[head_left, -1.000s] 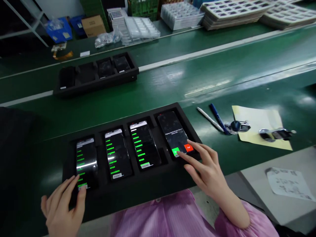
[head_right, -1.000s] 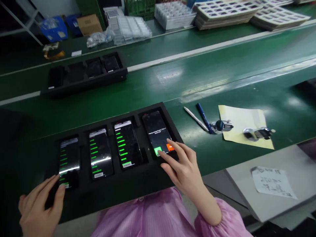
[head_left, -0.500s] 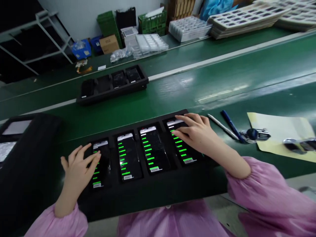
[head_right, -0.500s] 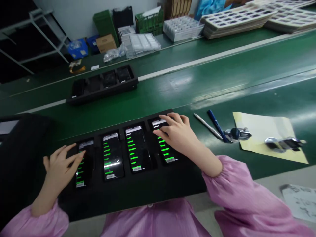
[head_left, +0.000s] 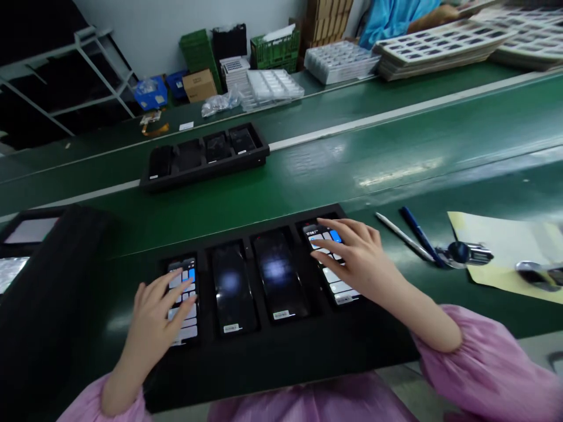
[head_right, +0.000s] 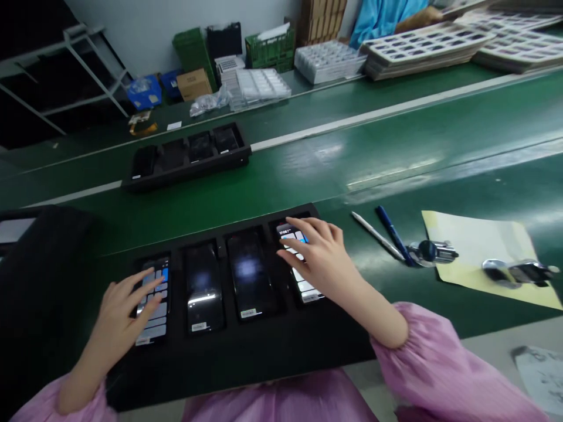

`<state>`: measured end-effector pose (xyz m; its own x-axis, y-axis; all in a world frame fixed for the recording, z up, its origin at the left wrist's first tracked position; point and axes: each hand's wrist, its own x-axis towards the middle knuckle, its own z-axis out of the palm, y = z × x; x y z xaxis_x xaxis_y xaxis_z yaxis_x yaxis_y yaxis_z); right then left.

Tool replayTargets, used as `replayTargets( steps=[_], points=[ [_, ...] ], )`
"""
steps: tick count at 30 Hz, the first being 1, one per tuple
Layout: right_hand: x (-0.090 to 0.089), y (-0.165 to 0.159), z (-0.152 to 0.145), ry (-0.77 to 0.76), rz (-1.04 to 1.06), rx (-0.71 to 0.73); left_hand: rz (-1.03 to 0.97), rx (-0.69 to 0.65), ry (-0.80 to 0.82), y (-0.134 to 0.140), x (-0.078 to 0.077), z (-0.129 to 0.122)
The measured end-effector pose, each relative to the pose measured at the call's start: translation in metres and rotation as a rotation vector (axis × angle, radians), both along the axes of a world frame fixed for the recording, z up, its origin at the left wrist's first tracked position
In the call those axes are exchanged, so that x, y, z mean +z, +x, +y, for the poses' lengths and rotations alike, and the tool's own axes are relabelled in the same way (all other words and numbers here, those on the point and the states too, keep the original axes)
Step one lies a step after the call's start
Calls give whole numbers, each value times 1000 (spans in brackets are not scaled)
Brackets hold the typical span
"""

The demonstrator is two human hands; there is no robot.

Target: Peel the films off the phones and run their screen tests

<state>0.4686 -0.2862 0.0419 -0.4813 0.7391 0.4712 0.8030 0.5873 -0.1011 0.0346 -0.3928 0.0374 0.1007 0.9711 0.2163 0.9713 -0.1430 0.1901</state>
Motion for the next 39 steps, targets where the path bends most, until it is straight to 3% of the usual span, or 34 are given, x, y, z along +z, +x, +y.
replayTargets(
  steps=[4, 10, 17, 22, 26, 30, 34, 39],
  points=[
    [-14, 17, 6, 37, -29, -47, -80, 217, 3, -31, -5, -8],
    [-30, 14, 12, 118, -27, -7, -44, 191, 69, -21, -5, -5],
    [-44, 16, 18, 17, 103, 13, 7, 176, 106, -18, -8, -6],
    [-18, 3, 14, 104, -44, 20, -16, 136, 130, -17, -11, -6],
    [5, -39, 5, 142, -100, 137, -21, 113, 148, -21, -15, -6],
    [0, -75, 6, 32, -129, 243, 10, 111, 158, -23, -13, -6],
    [-13, -81, 13, 0, -136, 240, 64, 125, 174, 2, -2, -1],
    [-16, -76, 16, 8, -140, 254, 90, -62, 74, 54, 6, 19]
  ],
)
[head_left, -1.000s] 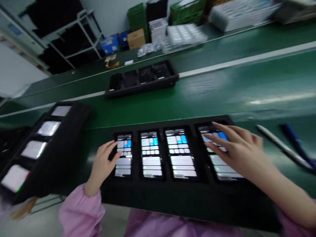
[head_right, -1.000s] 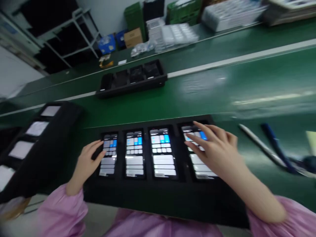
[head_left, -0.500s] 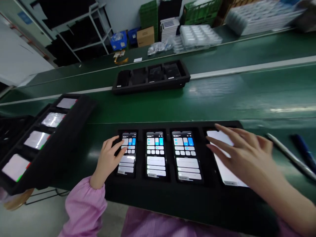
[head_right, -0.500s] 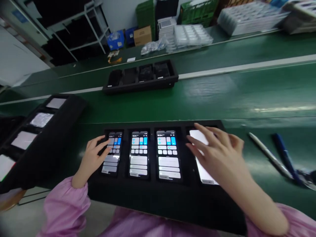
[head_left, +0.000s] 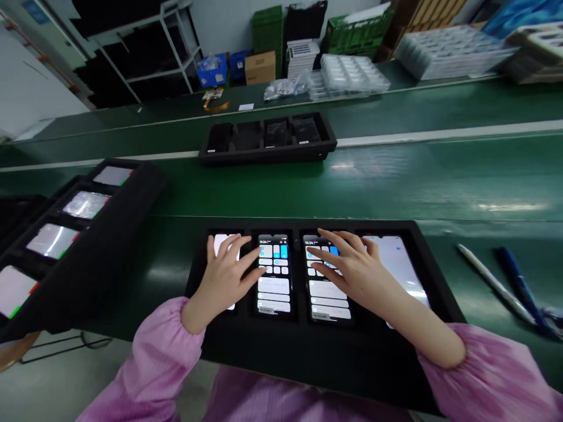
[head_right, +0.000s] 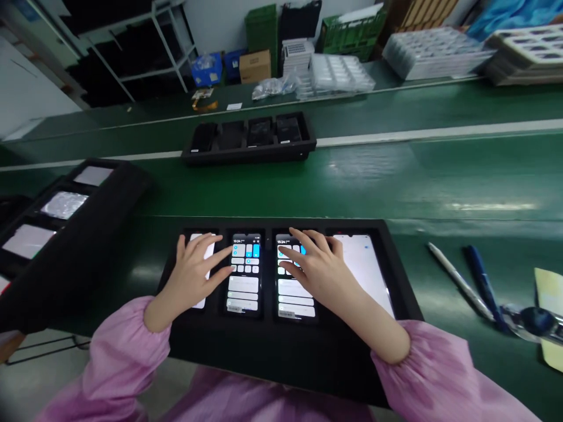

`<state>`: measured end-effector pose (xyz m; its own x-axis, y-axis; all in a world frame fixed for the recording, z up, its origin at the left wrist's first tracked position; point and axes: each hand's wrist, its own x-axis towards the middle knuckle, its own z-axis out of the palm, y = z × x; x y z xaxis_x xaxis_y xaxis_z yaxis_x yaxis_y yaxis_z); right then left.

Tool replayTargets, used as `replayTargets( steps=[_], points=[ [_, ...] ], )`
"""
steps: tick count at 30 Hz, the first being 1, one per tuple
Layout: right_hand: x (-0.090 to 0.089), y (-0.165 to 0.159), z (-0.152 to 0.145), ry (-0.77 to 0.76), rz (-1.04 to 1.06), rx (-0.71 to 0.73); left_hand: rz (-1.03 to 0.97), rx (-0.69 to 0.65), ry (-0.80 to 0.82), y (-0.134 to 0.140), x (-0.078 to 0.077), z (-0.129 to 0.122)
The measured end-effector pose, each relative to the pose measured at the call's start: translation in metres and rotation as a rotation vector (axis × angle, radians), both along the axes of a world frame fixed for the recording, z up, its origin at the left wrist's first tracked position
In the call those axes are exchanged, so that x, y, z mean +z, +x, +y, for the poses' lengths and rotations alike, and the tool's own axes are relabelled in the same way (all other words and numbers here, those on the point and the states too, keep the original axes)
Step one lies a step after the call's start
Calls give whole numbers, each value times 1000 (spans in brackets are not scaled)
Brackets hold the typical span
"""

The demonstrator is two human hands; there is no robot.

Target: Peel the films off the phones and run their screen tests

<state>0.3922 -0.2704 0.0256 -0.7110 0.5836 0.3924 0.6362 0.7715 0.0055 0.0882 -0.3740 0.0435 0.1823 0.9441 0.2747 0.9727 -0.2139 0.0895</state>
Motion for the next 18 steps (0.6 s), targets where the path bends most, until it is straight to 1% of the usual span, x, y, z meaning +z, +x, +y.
replayTargets(
  steps=[3, 7, 10, 13, 18],
  points=[
    [-1, -1, -1, 12, 4, 5, 2, -28, -29, 12, -3, 9],
    [-3, -4, -2, 24, 16, 3, 2, -26, -51, 10, -8, 12],
    [-2, -5, -2, 36, 30, 5, 0, -27, -58, 9, -9, 12],
    [3, -3, -3, 58, 57, 5, -3, -23, -56, 9, -8, 12],
    [20, 11, -15, 96, 186, -24, -10, -15, -56, 8, -10, 10]
  ],
)
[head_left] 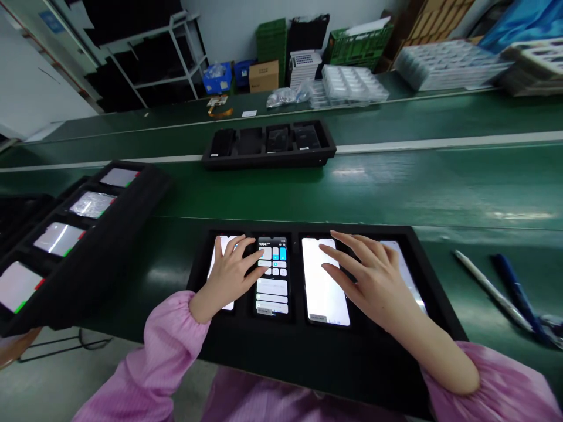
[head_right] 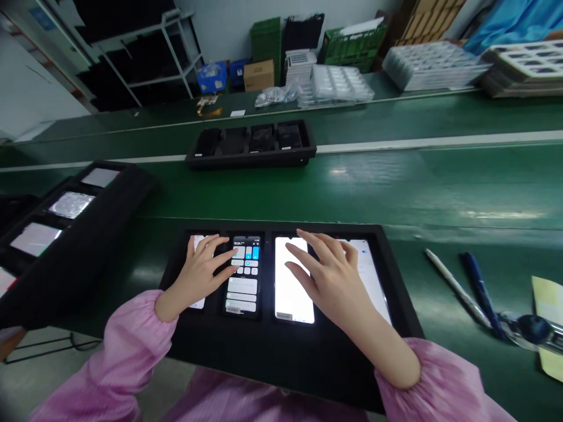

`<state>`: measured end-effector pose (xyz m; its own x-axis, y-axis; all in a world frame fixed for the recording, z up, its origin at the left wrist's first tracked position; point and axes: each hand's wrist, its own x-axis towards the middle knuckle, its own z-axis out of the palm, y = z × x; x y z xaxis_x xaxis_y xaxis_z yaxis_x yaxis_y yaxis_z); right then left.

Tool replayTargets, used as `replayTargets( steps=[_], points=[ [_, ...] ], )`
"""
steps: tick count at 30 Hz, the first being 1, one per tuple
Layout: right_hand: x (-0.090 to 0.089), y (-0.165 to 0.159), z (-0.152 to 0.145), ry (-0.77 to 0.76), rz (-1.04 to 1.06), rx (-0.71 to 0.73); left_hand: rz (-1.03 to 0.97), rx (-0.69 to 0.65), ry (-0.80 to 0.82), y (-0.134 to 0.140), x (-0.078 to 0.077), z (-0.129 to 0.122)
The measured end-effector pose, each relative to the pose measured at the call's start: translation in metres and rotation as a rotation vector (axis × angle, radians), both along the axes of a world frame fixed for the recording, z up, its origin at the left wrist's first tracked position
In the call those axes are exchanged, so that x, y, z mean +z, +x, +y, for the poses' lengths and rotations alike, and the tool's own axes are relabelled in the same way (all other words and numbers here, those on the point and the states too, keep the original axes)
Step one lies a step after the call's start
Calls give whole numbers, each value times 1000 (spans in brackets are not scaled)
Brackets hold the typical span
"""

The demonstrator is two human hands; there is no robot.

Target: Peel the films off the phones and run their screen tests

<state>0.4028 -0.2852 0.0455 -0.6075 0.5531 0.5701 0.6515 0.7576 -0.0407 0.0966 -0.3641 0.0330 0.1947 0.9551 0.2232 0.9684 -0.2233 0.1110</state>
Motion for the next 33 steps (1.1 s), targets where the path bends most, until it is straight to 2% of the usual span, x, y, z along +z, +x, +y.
replayTargets(
  steps=[4, 8, 10, 12, 13, 15, 16, 17, 18, 20, 22, 25, 27, 29, 33],
  points=[
    [11, 10, -13, -3, 24, 0, -10, 5, -4, 5, -3, 5],
    [14, 36, -24, -24, 50, -36, -21, 51, 13, -7, 10, 2],
    [7, 68, -33, -71, 72, -103, -43, 130, 47, -30, 19, -23],
    [-7, 108, -49, -148, 77, -195, -130, 247, 29, -63, 19, -67],
    [-17, 128, -58, -161, 78, -236, -217, 328, -44, -80, 13, -92],
    [-37, 157, -75, -267, 98, -226, -428, 456, -221, -111, -8, -137],
    [-46, 166, -80, -290, 146, -244, -558, 499, -241, -121, -21, -151],
    [-52, 170, -80, -297, 210, -241, -674, 543, -190, -128, -33, -157],
    [-56, 169, -75, -292, 282, -243, -757, 556, -126, -130, -41, -153],
    [-55, 160, -47, -255, 429, -231, -808, 544, 3, -129, -43, -121],
    [-50, 144, 0, -279, 478, -277, -786, 553, 90, -125, -31, -63],
    [-48, 119, 73, -306, 525, -292, -753, 490, 101, -125, -9, 26],
    [-48, 108, 100, -301, 530, -288, -696, 426, 83, -123, 5, 59],
    [-47, 103, 105, -280, 494, -271, -614, 350, 61, -111, 17, 65],
    [-45, 96, 82, -315, 256, -158, -438, 166, -53, -63, 28, 48]
  ],
)
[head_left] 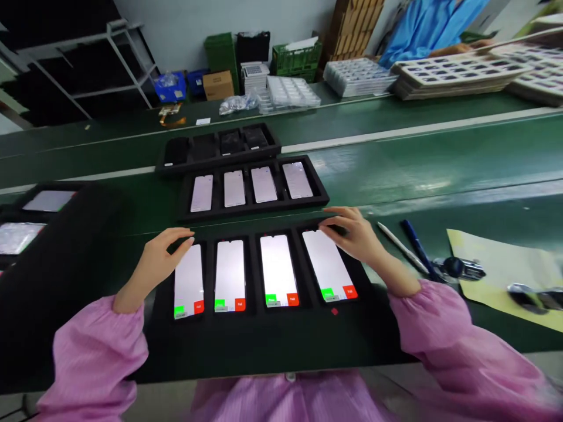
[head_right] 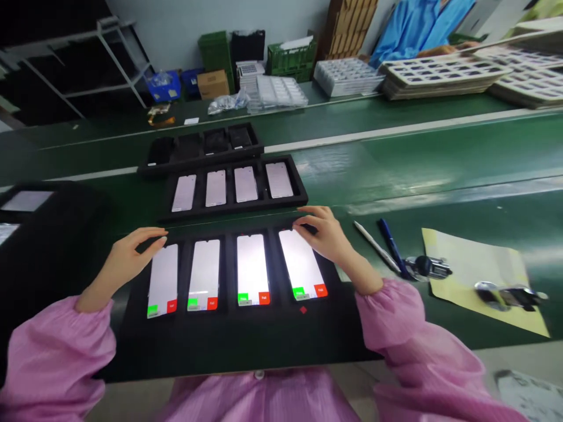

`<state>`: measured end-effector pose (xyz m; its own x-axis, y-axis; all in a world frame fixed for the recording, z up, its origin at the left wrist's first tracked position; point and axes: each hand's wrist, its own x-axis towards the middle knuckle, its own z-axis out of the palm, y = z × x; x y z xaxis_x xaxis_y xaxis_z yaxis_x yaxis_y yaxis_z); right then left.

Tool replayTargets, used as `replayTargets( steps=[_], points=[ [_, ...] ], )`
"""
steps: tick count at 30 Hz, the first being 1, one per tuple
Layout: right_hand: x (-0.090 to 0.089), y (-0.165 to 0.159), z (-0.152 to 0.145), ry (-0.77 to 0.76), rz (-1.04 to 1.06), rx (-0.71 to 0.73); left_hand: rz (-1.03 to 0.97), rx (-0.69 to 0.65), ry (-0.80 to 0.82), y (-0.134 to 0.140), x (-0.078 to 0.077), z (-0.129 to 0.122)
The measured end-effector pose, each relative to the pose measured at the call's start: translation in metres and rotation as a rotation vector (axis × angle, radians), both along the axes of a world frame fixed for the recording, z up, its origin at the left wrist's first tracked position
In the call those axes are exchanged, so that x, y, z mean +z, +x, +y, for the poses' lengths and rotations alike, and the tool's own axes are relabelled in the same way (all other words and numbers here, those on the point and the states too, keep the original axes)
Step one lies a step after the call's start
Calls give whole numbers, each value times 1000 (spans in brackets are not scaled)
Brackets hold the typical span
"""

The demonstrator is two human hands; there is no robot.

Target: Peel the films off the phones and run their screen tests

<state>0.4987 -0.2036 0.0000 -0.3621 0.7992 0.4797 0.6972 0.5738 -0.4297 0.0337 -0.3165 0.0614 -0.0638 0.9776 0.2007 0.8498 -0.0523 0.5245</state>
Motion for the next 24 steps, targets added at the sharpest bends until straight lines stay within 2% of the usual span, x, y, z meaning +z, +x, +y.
replayTargets(
  steps=[2, 4, 8, 11, 13, 15, 18, 21, 24],
  points=[
    [0, -6, -8, -37, -116, 46, 71, -119, -61, 29, -4, 0],
    [0, -11, -12, -64, -206, 51, 144, -180, -92, 52, -14, 8],
    [4, -18, -19, -86, -310, 27, 255, -148, -89, 70, -31, 23],
    [8, -21, -29, -79, -337, -14, 350, -145, -66, 79, -27, 23],
    [7, -23, -32, -79, -336, -30, 444, -198, -4, 95, -19, 21],
    [1, -24, -30, -95, -314, -30, 487, -313, 43, 117, -15, 23],
    [-7, -20, -22, -121, -245, -11, 419, -440, 0, 149, -20, 34],
    [-4, -5, -30, -121, -159, 63, 356, -434, -56, 160, -31, 49],
    [12, 15, -68, -102, -69, 206, 362, -415, -18, 162, -32, 49]
  ],
)
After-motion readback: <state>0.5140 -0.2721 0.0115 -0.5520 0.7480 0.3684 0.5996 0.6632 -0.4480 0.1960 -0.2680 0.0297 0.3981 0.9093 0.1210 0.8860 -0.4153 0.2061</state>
